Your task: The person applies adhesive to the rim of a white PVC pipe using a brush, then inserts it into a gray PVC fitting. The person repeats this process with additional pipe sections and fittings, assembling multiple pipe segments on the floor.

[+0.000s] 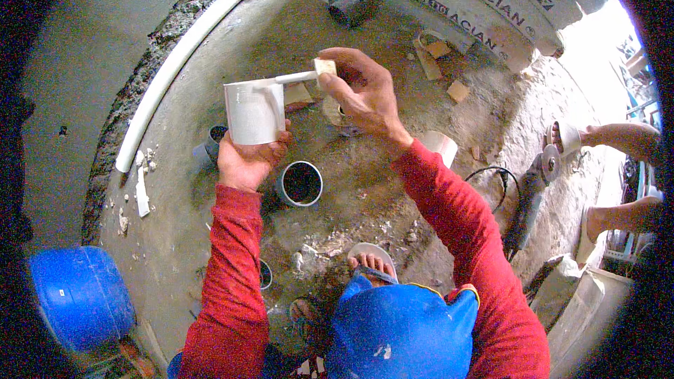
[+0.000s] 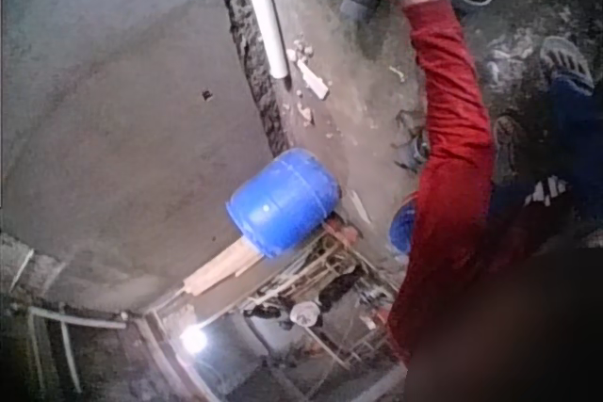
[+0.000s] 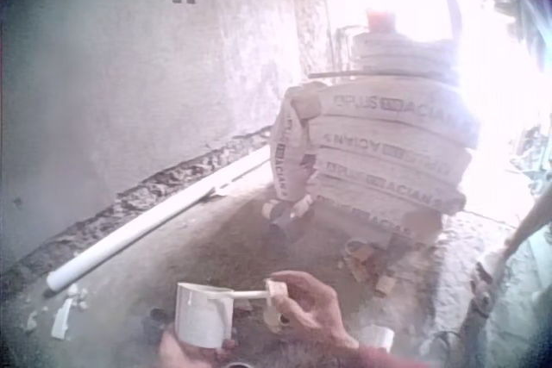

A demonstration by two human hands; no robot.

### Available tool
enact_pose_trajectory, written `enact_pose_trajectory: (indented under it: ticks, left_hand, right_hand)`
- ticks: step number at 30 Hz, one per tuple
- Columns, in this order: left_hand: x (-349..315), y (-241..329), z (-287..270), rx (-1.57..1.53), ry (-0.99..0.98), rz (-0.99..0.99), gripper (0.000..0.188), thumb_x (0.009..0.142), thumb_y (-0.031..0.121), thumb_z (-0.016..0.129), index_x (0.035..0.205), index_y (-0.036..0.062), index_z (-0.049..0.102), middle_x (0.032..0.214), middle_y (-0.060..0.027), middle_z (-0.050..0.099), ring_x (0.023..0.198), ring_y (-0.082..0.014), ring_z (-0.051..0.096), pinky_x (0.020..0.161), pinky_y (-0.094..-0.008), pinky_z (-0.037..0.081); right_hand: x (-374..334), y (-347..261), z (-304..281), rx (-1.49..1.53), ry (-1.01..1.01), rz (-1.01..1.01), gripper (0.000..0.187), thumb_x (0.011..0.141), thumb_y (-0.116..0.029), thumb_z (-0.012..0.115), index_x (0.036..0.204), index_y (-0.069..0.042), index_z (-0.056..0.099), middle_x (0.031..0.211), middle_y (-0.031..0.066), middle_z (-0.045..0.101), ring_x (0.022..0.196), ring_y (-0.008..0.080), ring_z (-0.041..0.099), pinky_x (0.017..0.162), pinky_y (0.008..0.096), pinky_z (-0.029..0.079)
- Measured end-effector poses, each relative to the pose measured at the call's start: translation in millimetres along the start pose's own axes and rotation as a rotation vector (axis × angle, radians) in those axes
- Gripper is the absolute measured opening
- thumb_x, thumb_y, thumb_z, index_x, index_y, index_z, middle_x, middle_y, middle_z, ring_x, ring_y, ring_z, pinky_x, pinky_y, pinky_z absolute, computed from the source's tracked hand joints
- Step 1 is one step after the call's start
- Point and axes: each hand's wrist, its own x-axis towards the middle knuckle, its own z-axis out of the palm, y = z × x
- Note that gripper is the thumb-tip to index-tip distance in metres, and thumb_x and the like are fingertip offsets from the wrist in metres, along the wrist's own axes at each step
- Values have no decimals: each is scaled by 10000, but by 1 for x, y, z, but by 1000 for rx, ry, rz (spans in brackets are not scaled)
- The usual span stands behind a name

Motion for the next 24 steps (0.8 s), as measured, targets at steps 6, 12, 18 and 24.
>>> enact_pose_trajectory:
  ticks: [6, 12, 18, 24]
  left_hand:
    - [-3, -5, 4, -34, -12, -2, 641, 964, 416, 370, 1423, -7, 510, 1204, -280, 575, 949, -377, 563, 729, -402, 528]
    - [-2, -7, 6, -57, -63, -22, 635, 965, 416, 390, 1419, -12, 509, 1222, -279, 572, 951, -388, 555, 733, -409, 530]
    - [-10, -9, 4, -74, -109, -21, 676, 926, 426, 501, 1472, 28, 460, 1350, -313, 486, 966, -350, 511, 730, -395, 500]
    - [-18, 1, 4, 397, -115, 158, 645, 979, 557, 448, 1358, 50, 570, 1196, -179, 656, 880, -352, 617, 679, -422, 512]
  right_hand:
    - [4, 9, 6, -46, 161, 39, 315, 937, -148, 735, 1216, -14, 679, 1002, 27, 714, 892, 89, 641, 793, 258, 534]
    - [1, 2, 2, -14, 51, 82, 353, 971, -117, 668, 1302, -2, 627, 1203, 100, 708, 1090, 155, 659, 973, 315, 528]
    - [6, 21, 0, -44, 96, 176, 330, 969, -123, 668, 1277, -4, 647, 1161, 70, 703, 1057, 132, 652, 945, 290, 524]
    - [8, 23, -10, -145, 138, 51, 280, 938, -160, 719, 1174, -12, 692, 995, 20, 712, 883, 87, 640, 795, 255, 531]
